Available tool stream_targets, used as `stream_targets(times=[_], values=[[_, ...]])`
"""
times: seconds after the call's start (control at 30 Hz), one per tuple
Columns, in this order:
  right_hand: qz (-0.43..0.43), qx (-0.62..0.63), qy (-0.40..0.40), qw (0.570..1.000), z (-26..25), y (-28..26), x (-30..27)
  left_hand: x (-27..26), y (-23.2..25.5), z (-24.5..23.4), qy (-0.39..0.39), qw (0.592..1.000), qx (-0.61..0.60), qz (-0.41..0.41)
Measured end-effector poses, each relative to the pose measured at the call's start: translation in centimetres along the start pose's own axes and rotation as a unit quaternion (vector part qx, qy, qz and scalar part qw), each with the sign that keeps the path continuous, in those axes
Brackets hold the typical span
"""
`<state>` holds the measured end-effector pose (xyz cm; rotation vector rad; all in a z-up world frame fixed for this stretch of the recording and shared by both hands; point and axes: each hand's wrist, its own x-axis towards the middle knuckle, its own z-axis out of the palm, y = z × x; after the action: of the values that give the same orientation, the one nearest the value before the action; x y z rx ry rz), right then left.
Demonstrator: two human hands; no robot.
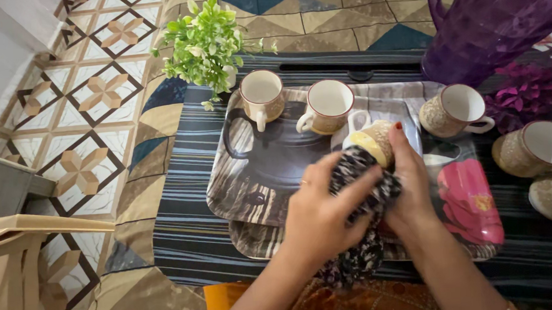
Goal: The person wipes the exterior of several ceramic mugs with a patterned cloth. They handle the mugs one at a time, rotating each to clean all sides, and place them back on a tray. The task is performed at a table with a patterned floor visible in the background.
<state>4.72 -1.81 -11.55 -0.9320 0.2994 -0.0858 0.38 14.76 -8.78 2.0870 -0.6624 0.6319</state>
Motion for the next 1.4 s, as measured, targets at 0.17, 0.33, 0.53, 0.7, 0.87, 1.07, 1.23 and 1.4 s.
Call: stream_targets(times=[0.17, 0.33, 0.53, 0.7, 0.87, 1.07, 1.23, 1.4], values=[[-0.013, -0.012, -0.034, 0.999, -0.6, 0.5, 0.0, -0.2, -0.4, 0.3, 0.056, 0.992, -0.046, -0.103], [-0.021, -0.003, -0.046, 0.999, -0.9, 0.9, 0.3, -0.5, -0.2, 0.3, 0.01, 1.0, -0.005, -0.013], [-0.006, 0.016, -0.051, 0.999, -1.3, 0.9, 0.6, -0.4, 0.0, 0.3, 0.061, 0.994, -0.01, -0.09], [-0.022, 0.001, -0.061, 0.998, -1.6, 1.2, 1.2, -0.6, 0.0, 0.2, 0.029, 1.0, 0.003, 0.007], [0.004, -0.002, -0.041, 0.999, -1.3, 0.9, 0.9, -0.4, 0.1, 0.0, 0.039, 0.998, -0.006, -0.046], [-0.009, 0.001, -0.058, 0.998, -0.7, 0.8, 0.7, 0.0, -0.1, 0.1, 0.038, 0.995, -0.015, -0.089], [-0.002, 0.0, -0.044, 0.999, -0.3, 0.4, 0.2, 0.6, 0.1, 0.0, 0.032, 0.992, -0.029, -0.12], [0.01, 0.005, -0.03, 0.999, -0.1, -0.3, -0.1, 1.2, 0.5, -0.3, 0.021, 0.99, -0.038, -0.132]])
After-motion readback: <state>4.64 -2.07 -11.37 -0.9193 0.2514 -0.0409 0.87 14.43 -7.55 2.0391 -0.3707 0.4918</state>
